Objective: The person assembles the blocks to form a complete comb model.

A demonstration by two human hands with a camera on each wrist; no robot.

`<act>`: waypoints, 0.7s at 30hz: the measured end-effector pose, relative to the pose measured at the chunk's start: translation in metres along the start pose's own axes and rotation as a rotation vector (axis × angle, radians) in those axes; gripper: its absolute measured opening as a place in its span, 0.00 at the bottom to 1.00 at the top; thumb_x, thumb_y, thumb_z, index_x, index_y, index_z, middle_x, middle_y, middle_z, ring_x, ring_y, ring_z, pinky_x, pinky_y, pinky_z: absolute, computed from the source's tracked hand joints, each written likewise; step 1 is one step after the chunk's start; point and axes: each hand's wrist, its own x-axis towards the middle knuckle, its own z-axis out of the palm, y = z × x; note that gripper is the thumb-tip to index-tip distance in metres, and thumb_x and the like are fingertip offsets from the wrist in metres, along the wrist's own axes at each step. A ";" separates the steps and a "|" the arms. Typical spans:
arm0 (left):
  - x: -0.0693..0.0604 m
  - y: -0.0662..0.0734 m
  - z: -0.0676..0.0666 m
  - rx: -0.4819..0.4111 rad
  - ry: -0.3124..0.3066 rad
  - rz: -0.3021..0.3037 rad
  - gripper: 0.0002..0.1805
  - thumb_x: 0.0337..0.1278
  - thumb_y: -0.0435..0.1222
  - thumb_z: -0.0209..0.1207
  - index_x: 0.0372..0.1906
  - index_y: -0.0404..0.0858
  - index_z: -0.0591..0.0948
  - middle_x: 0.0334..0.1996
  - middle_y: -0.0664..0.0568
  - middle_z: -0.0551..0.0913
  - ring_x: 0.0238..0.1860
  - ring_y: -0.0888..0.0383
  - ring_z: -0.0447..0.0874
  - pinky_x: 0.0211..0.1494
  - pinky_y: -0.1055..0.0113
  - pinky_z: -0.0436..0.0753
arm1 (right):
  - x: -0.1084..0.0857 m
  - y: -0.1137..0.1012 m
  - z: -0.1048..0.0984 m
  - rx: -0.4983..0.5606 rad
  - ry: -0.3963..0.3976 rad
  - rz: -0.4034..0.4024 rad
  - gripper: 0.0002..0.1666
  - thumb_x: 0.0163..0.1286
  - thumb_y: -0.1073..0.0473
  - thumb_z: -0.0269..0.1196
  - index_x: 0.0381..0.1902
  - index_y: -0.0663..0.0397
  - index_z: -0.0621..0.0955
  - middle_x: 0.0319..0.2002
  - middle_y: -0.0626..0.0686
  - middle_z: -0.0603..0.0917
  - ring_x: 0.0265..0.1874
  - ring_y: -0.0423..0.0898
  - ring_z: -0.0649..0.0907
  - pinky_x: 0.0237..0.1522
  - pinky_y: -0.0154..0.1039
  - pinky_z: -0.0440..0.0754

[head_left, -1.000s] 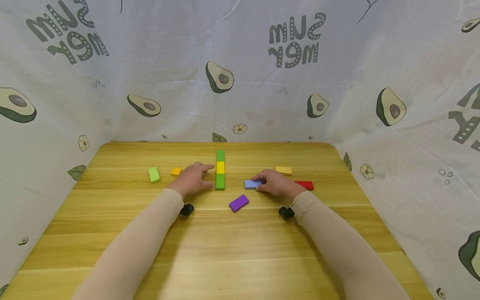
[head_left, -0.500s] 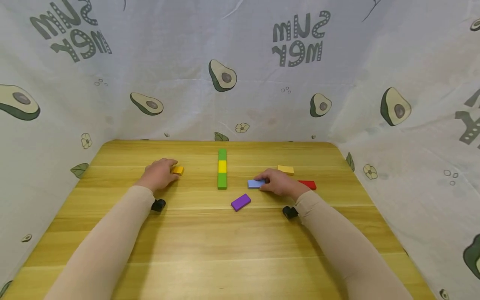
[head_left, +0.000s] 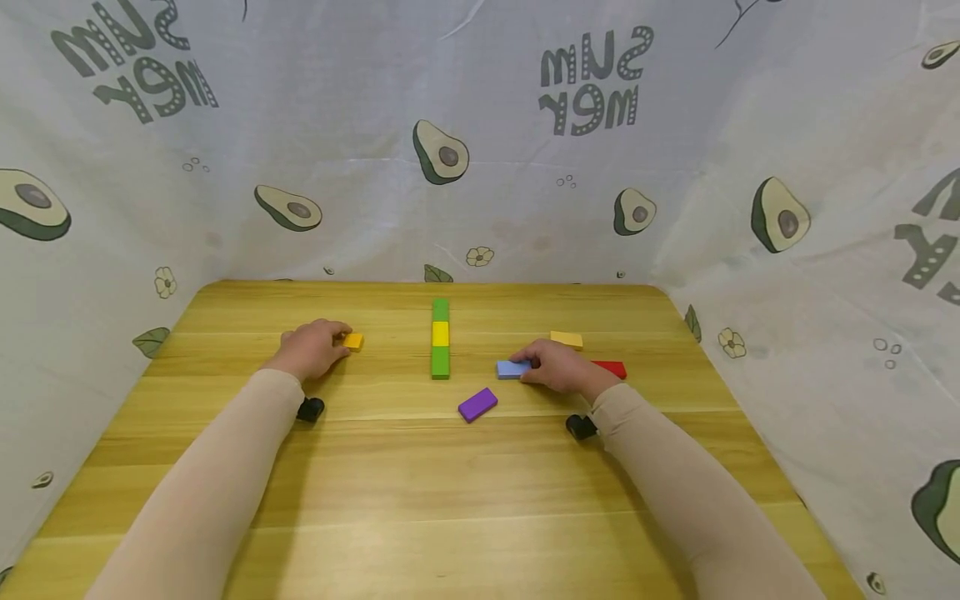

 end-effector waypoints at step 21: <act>-0.009 0.014 0.001 -0.003 0.010 0.105 0.23 0.75 0.43 0.63 0.67 0.38 0.81 0.67 0.39 0.82 0.69 0.36 0.78 0.64 0.36 0.65 | 0.001 0.000 0.000 0.005 0.000 0.018 0.23 0.76 0.58 0.67 0.66 0.53 0.84 0.65 0.57 0.84 0.61 0.50 0.82 0.68 0.53 0.78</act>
